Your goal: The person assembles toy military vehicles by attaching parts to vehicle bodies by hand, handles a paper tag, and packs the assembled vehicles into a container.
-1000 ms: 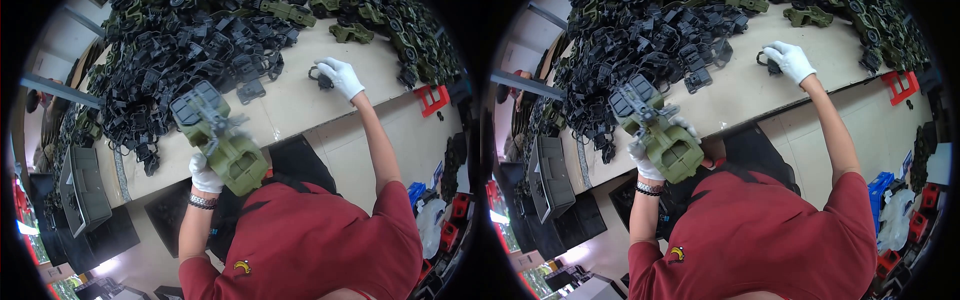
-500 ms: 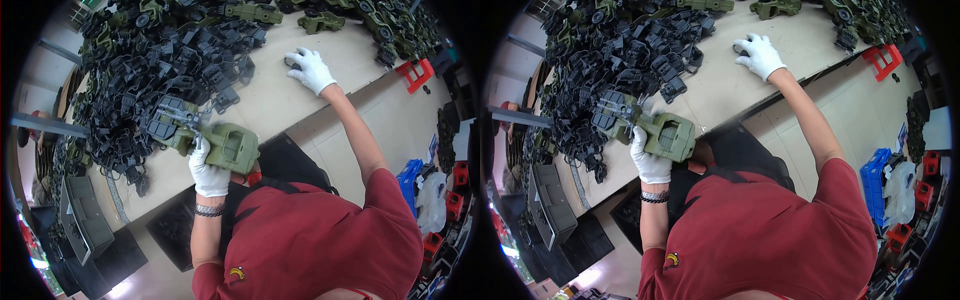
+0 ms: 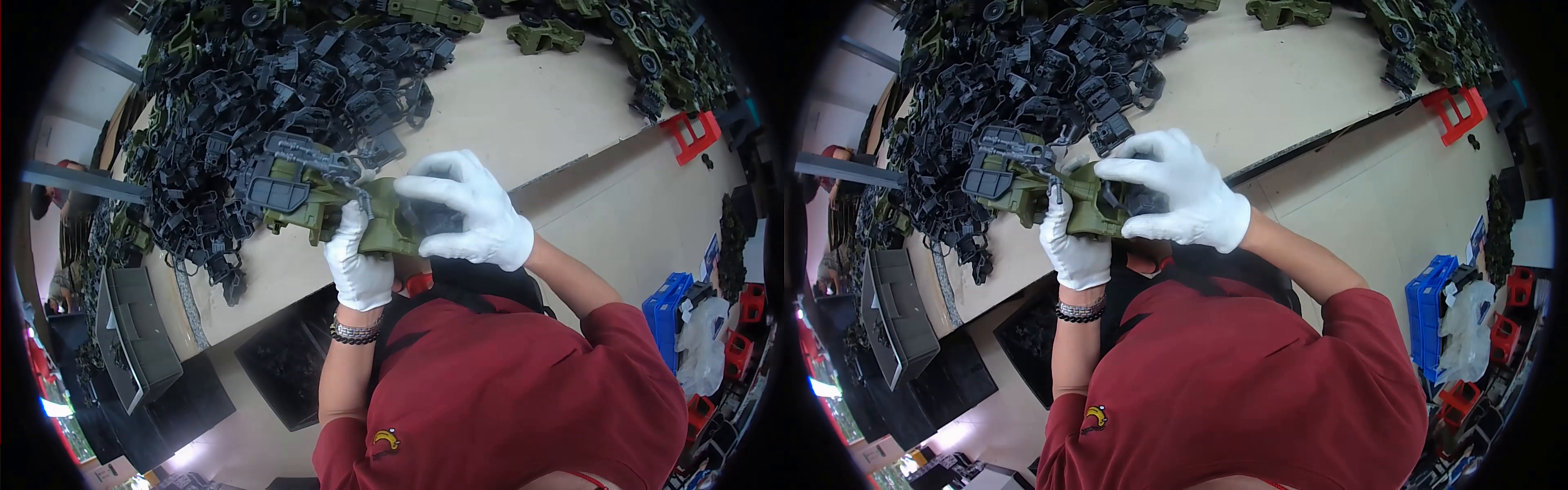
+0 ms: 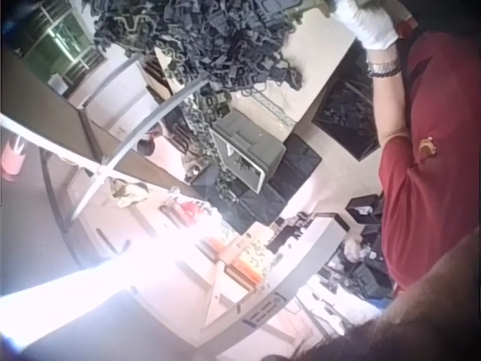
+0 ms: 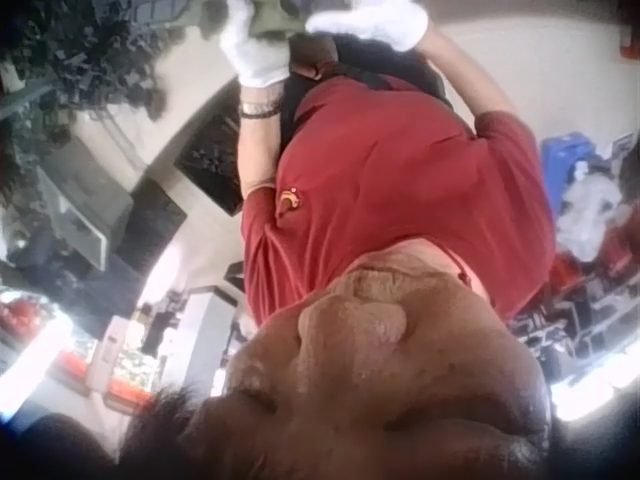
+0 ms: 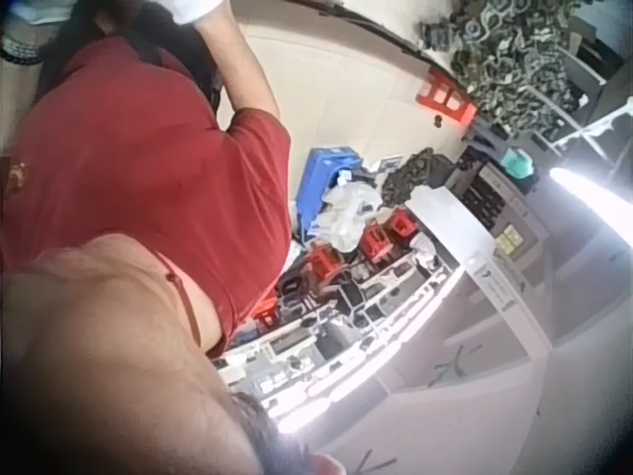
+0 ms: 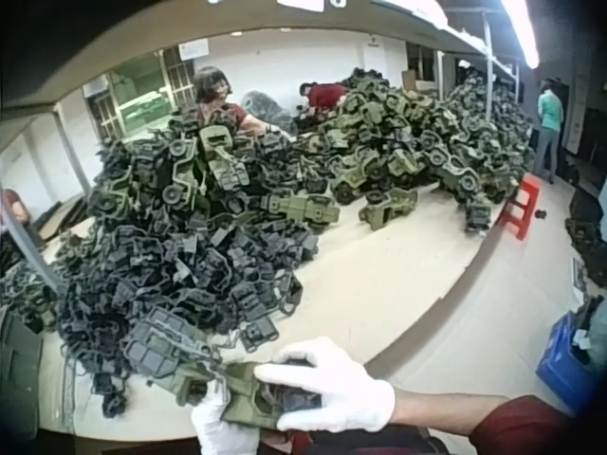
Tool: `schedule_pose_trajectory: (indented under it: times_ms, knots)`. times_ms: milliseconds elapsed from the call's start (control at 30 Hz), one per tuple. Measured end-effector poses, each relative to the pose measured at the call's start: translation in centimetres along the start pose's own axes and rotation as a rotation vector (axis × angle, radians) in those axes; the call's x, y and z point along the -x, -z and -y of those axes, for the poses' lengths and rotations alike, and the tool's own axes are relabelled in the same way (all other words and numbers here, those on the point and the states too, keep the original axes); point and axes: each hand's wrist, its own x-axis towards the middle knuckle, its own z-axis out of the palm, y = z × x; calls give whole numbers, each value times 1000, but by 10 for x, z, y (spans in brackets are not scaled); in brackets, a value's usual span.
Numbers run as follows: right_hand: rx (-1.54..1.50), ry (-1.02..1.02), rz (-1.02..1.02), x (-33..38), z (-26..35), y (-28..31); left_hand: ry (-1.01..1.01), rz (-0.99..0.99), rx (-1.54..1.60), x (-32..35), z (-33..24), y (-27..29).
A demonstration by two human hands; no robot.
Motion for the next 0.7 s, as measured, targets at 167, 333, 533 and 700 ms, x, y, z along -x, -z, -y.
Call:
schedule_pose_trajectory:
  times_ms: [167,333,533,700]
  knots:
    - [45,47,-48,1,2,-6,-25,-2,-18,-2,-2,1]
    - [68,126,-13,-3,1,-12,-37,-7,-3,-5,-3,11]
    - [0,41,81,10,5,-14,-173,71,-262,7,-22,-5]
    - [-535,-183,-167,29,-20,-36,-629,-128,-340,-2,-33,-10]
